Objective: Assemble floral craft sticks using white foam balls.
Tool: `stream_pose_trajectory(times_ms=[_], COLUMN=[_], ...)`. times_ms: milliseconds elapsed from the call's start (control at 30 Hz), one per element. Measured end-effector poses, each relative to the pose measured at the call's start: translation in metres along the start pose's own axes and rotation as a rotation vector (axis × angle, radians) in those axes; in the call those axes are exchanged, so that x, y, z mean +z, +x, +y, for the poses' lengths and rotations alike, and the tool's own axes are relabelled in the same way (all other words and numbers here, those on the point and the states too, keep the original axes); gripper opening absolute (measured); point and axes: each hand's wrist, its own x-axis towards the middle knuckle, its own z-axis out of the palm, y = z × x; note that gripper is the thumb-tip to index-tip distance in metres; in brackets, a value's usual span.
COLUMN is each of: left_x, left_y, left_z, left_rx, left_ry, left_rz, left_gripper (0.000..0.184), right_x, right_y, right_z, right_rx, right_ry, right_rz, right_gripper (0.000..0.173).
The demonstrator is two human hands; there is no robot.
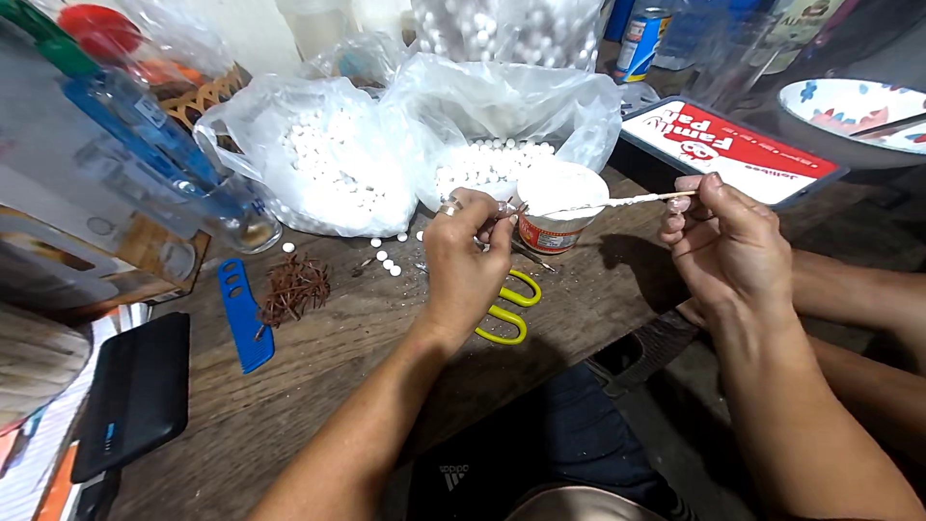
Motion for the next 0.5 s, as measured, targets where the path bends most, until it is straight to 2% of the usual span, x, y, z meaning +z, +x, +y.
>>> stream_pose_trajectory(times_ms=[300, 400, 500], left_x=[-0.004, -0.008, -0.018], left_y=[-0.002, -0.004, -0.005], left_z=[-0.002, -0.003, -0.007], left_rx=[-0.019, -0.032, -0.069], left_ry=[0.012, 0.016, 0.019], left_rz=[-0.003, 0.017, 0.030], left_gripper=[0.003, 0.003, 0.008], right_x=[-0.011, -0.013, -0.008], right_y=[0.003, 0.010, 0.018], right_z=[-0.009, -0.012, -0.010], right_rx=[-0.043, -0.160, -0.276], right_ry=[0.007, -0.117, -0.310], right_rz=[-0.012, 0.026, -0.018], right_gripper=[0.041, 0.037, 0.030])
